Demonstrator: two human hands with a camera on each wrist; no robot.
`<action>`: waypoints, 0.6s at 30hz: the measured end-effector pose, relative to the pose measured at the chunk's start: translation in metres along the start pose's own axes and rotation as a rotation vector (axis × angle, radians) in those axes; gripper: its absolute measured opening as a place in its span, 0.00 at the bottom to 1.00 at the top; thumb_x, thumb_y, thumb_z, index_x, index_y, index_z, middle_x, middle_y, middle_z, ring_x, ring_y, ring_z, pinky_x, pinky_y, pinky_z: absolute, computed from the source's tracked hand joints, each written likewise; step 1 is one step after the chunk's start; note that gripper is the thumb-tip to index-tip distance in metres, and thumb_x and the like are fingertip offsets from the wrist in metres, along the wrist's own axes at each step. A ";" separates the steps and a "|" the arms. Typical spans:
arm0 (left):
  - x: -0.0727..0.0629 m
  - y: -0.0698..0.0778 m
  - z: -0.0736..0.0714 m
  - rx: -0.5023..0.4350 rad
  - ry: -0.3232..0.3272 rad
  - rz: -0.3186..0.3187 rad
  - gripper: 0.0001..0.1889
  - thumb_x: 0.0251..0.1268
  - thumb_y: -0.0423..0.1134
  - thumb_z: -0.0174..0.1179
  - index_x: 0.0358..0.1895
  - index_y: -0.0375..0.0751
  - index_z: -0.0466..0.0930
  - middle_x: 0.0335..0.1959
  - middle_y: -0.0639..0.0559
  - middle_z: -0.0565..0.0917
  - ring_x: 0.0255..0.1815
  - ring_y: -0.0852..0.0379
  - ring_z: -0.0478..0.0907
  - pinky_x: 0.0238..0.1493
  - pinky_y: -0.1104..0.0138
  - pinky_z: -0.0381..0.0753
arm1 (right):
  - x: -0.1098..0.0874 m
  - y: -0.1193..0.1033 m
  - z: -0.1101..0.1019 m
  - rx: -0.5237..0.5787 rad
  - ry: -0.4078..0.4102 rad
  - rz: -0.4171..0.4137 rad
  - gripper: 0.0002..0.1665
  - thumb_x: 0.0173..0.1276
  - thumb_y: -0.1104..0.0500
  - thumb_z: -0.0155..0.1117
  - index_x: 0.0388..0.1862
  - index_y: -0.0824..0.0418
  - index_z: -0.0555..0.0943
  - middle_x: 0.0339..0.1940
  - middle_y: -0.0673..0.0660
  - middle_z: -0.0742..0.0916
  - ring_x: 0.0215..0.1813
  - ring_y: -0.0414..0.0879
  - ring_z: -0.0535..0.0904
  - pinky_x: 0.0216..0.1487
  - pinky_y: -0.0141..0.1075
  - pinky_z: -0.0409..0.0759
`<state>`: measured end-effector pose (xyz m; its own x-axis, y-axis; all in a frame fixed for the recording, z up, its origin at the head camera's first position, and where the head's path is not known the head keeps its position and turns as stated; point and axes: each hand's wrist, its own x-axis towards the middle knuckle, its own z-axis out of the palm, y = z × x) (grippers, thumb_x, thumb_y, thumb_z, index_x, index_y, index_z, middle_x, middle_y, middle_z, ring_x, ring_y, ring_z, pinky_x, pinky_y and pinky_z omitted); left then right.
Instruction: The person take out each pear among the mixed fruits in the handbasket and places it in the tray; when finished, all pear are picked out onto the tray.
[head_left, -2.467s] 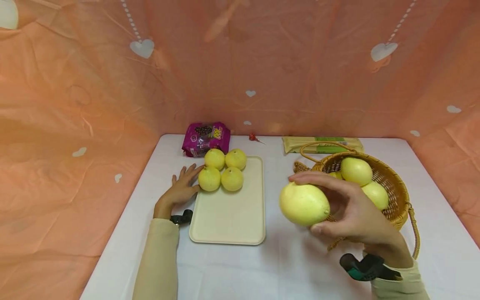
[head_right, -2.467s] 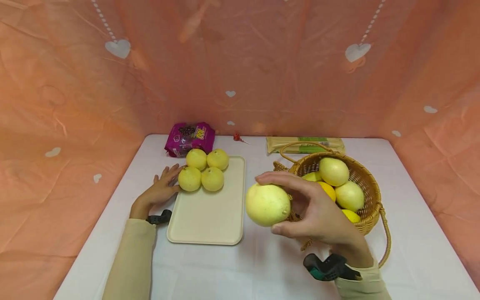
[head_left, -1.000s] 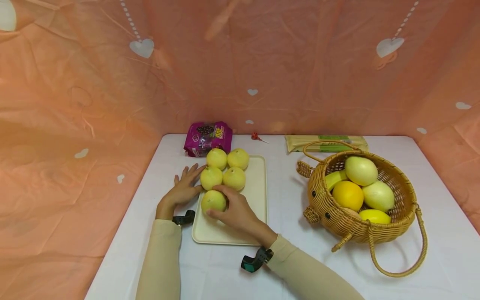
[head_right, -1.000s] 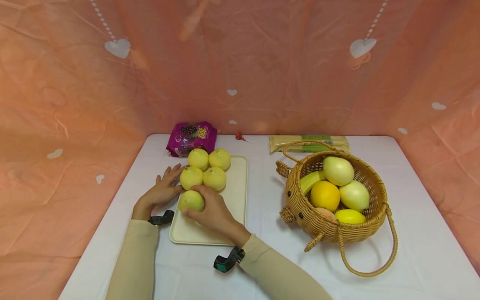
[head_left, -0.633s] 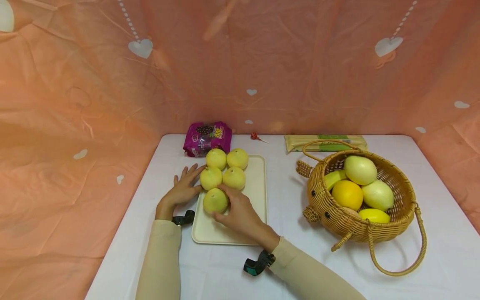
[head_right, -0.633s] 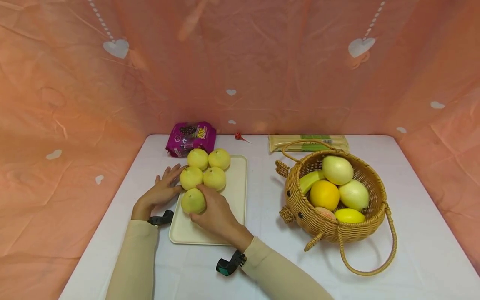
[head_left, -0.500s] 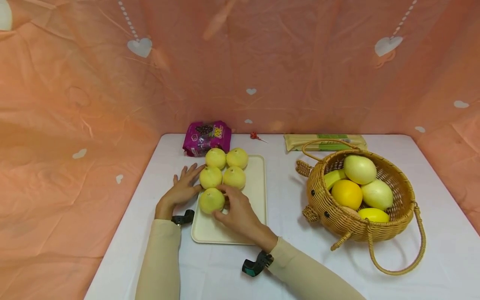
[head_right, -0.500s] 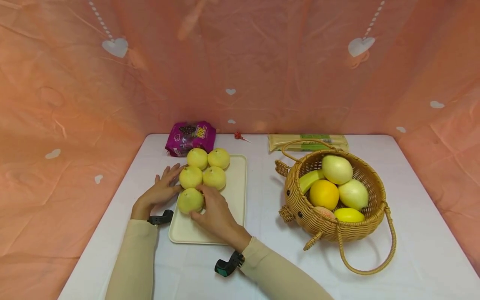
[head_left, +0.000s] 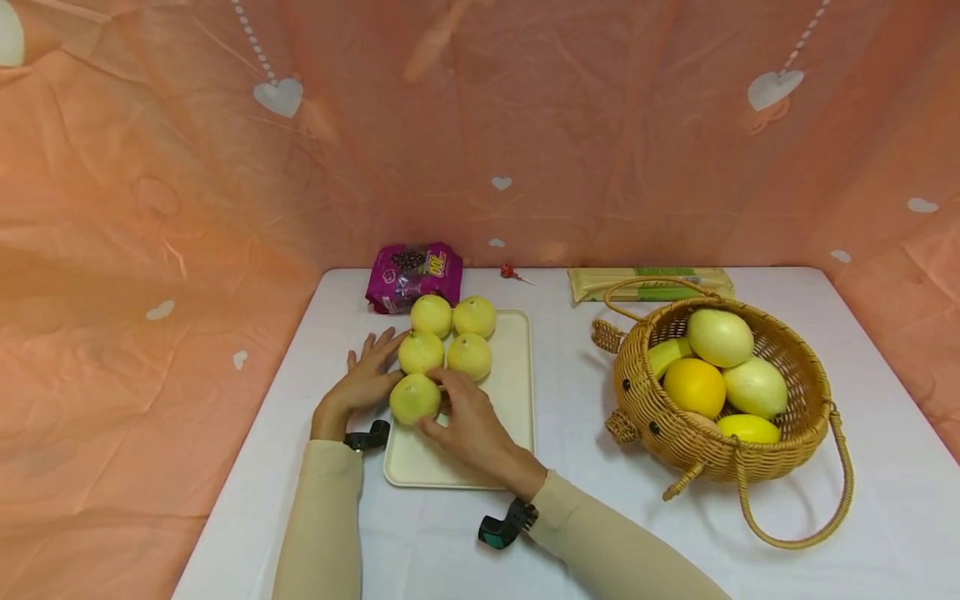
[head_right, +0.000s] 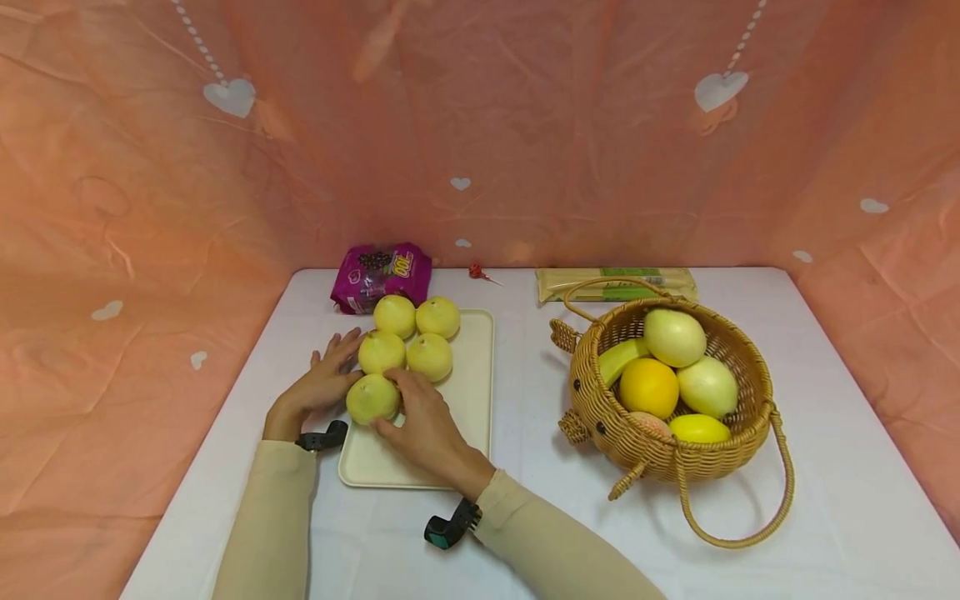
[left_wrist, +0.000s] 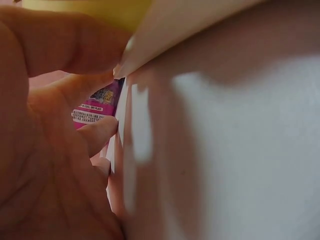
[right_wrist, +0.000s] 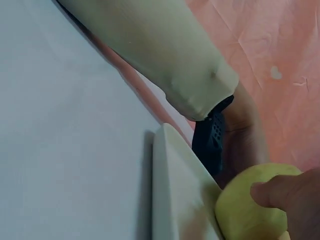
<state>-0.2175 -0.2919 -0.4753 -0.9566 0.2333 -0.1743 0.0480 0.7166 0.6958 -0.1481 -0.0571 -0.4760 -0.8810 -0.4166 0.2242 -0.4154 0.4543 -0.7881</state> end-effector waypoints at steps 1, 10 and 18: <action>0.001 -0.001 0.000 0.006 -0.006 -0.007 0.40 0.75 0.41 0.54 0.90 0.46 0.57 0.93 0.35 0.44 0.92 0.30 0.24 0.82 0.29 0.14 | -0.001 0.000 -0.002 0.006 -0.006 0.002 0.39 0.70 0.58 0.80 0.76 0.64 0.75 0.65 0.60 0.85 0.58 0.50 0.85 0.60 0.39 0.87; 0.001 0.001 0.000 0.007 -0.014 -0.009 0.41 0.74 0.42 0.53 0.90 0.49 0.56 0.93 0.35 0.42 0.92 0.30 0.23 0.81 0.29 0.13 | -0.022 -0.012 -0.047 0.151 -0.067 -0.045 0.41 0.68 0.58 0.82 0.76 0.66 0.78 0.73 0.63 0.85 0.65 0.60 0.88 0.65 0.48 0.89; 0.004 -0.005 0.001 0.013 -0.024 -0.026 0.41 0.75 0.43 0.51 0.91 0.49 0.54 0.93 0.38 0.42 0.92 0.33 0.22 0.82 0.30 0.12 | -0.073 -0.009 -0.117 0.541 -0.284 -0.081 0.33 0.72 0.63 0.78 0.75 0.61 0.81 0.72 0.58 0.87 0.72 0.54 0.85 0.74 0.41 0.83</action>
<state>-0.2213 -0.2942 -0.4800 -0.9505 0.2300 -0.2091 0.0270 0.7311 0.6817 -0.1067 0.0610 -0.4181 -0.7257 -0.6605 0.1925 -0.2391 -0.0202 -0.9708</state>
